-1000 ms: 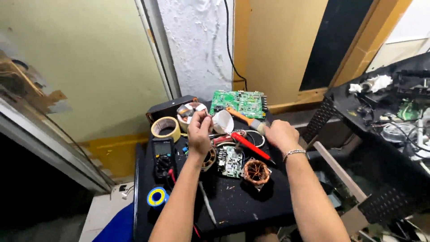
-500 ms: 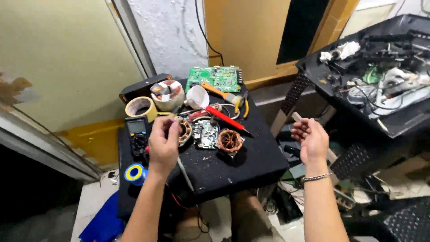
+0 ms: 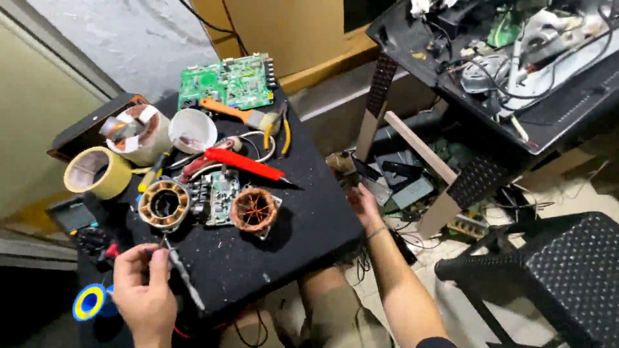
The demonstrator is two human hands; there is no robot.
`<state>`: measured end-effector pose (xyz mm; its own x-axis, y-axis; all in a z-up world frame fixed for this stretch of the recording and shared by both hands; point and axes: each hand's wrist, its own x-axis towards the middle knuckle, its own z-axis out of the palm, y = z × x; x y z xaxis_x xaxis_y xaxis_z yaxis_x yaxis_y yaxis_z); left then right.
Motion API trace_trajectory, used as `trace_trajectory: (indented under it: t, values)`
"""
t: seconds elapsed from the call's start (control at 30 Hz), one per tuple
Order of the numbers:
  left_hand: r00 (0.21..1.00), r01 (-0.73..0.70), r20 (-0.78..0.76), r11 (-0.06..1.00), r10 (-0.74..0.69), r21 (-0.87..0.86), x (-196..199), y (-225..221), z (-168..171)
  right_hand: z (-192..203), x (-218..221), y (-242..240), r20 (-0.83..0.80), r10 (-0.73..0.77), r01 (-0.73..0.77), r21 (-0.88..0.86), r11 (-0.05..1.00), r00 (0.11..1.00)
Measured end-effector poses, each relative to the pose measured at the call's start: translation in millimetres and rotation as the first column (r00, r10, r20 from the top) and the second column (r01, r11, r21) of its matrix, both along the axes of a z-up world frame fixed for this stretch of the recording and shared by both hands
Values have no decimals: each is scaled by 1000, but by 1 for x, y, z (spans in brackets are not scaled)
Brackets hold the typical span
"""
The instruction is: Using a soldering iron to remove electronic components from a printed circuit board on a repair bench.
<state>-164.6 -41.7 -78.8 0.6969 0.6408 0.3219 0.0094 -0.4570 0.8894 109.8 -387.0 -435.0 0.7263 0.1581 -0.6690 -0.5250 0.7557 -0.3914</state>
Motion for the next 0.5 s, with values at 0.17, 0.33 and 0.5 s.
trace_trajectory:
  t: [0.17,0.33,0.5]
  values:
    - [979,151,164,967,-118,-204,4,19,-26,12,19,14,282,227,-210,-91,973,932]
    - [988,118,116,975,-98,-190,2,5,-1,33,49,69,436,372,-259,-297,919,820]
    - [986,147,114,960,-122,-240,7,-2,20,40,81,99,453,454,-192,-514,836,767]
